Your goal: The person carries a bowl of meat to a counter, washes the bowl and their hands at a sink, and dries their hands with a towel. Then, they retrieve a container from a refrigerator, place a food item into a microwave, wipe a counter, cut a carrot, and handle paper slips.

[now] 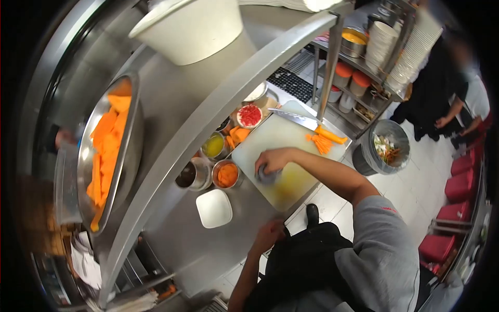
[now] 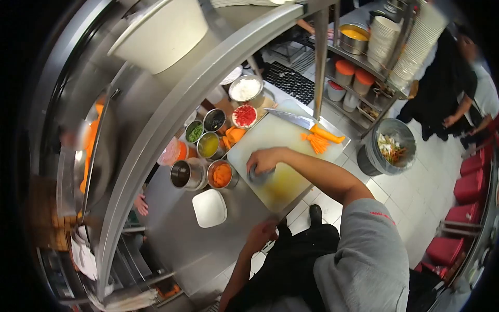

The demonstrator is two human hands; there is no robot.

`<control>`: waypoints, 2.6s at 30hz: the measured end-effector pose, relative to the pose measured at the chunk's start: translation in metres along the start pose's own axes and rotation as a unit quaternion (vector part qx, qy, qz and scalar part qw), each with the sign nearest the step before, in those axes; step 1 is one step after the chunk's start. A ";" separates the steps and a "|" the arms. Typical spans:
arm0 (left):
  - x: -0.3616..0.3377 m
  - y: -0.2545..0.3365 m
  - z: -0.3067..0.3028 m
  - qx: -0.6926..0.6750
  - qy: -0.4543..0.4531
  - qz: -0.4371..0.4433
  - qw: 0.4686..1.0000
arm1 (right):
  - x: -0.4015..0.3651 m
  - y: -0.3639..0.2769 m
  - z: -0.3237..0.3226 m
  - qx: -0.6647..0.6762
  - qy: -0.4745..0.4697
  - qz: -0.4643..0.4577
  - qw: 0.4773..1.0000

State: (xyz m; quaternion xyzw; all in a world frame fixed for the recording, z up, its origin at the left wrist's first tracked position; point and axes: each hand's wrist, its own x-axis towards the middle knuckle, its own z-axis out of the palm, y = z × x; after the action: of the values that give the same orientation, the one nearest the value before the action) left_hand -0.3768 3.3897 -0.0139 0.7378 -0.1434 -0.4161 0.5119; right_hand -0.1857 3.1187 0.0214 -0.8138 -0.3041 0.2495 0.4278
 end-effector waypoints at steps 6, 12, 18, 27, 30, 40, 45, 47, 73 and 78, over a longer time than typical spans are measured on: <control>-0.064 -0.049 0.055 -0.067 0.145 -0.141 0.977 | 0.055 0.046 -0.006 -0.181 0.397 0.139 0.889; -0.084 -0.031 0.062 -0.177 0.218 -0.109 0.953 | 0.008 0.000 0.011 -0.060 -0.251 -0.051 0.965; -0.059 0.023 0.030 -0.126 0.267 -0.007 0.955 | 0.020 0.039 -0.024 -0.048 0.289 0.029 0.956; 0.046 0.135 -0.065 0.081 0.350 0.087 0.929 | -0.038 -0.013 0.074 0.011 -0.237 -0.015 0.971; 0.157 0.115 -0.133 0.377 0.403 0.235 0.800 | -0.105 -0.030 0.071 0.101 -0.100 0.041 0.989; 0.281 0.128 -0.192 0.449 0.310 0.025 0.838 | -0.231 -0.039 0.171 0.351 0.152 0.167 0.909; 0.302 0.140 -0.208 0.499 0.215 -0.054 0.838 | -0.237 -0.053 0.180 0.471 0.208 0.190 0.836; 0.302 0.145 -0.200 0.365 0.279 -0.068 0.885 | -0.234 -0.055 0.177 0.472 0.218 0.196 0.832; 0.341 0.085 -0.248 -0.108 0.183 -0.097 0.972 | -0.235 -0.056 0.178 0.416 0.266 0.148 0.857; 0.370 0.062 -0.256 -0.145 0.021 -0.064 0.987 | -0.236 -0.033 0.195 0.351 0.313 0.125 0.873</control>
State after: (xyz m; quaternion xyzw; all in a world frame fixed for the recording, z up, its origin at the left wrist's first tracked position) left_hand 0.0577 3.2902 -0.0993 0.6719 -0.0239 -0.4489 0.5886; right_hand -0.4876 3.0727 -0.0157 -0.6764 0.0576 0.1232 0.7238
